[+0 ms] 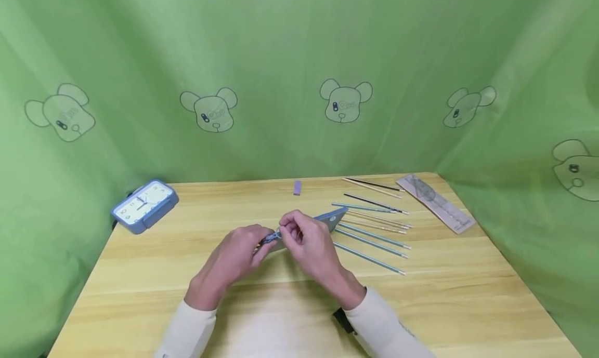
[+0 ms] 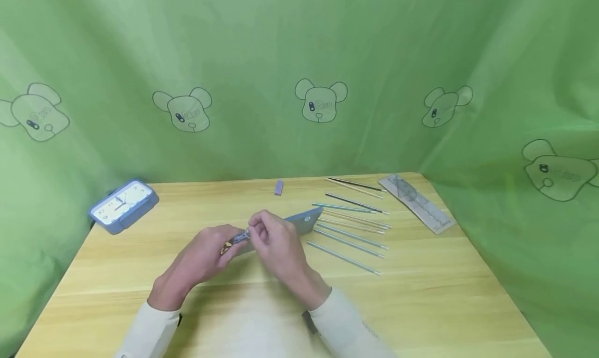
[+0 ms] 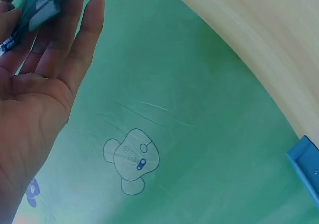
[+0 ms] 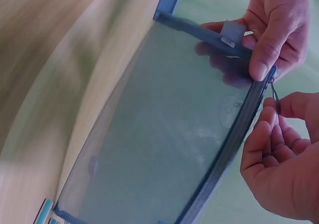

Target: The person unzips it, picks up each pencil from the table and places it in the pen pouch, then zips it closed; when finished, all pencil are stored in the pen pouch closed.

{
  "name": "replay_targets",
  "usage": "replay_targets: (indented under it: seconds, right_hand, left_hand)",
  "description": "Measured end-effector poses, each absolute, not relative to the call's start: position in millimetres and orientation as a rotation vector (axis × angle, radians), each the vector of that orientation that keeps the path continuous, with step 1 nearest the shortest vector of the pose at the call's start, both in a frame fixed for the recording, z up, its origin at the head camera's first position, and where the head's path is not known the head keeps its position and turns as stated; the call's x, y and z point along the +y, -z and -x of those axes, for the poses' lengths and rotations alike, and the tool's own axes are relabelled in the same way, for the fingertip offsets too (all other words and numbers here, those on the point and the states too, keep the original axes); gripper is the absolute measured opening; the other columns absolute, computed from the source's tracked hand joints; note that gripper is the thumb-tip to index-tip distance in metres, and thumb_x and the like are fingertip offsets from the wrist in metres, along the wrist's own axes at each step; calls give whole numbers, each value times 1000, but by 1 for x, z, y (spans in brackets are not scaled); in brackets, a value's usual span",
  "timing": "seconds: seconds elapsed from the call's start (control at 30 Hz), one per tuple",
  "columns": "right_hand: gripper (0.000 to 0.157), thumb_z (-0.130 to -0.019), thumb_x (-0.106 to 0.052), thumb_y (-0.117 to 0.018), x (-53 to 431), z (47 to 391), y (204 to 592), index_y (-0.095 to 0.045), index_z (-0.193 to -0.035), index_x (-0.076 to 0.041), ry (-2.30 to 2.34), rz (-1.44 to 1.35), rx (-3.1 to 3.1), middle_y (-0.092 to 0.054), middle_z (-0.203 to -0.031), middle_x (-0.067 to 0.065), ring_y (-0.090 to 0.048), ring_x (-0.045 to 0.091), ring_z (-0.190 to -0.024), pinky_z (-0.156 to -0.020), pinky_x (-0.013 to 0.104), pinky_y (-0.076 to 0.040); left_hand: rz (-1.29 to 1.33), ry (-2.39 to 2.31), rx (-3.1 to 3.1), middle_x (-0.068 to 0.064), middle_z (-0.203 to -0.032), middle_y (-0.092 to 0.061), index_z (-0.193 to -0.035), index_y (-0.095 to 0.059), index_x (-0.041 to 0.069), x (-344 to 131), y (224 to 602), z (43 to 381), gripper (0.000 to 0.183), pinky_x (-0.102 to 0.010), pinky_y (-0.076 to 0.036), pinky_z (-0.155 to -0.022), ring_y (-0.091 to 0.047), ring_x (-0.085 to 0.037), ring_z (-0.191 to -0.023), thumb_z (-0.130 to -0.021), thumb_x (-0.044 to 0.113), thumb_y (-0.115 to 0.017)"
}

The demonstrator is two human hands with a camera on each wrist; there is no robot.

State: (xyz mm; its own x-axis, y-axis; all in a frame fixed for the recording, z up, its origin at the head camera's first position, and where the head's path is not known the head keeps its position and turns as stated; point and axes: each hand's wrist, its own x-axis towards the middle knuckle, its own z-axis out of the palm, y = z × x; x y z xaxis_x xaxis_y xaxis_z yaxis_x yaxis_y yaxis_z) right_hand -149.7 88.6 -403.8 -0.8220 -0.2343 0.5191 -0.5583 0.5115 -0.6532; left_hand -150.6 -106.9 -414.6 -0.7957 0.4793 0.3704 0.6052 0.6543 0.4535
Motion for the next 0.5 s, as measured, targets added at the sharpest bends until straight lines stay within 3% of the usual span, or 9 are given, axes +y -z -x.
replay_targets:
  seconds: [0.5]
  right_hand:
    - [7, -96, 2, -73, 91, 152, 417, -71, -96, -6, -1020, -728, -2484, -68, -82, 0, -58, 7, -72, -61, 14, -56]
  left_hand:
    - [913, 859, -2657, 5, -75, -64, -81, -71, 12, -113, 430, 159, 20, -13, -47, -52, -47, -1, -62, -101, 7, -71]
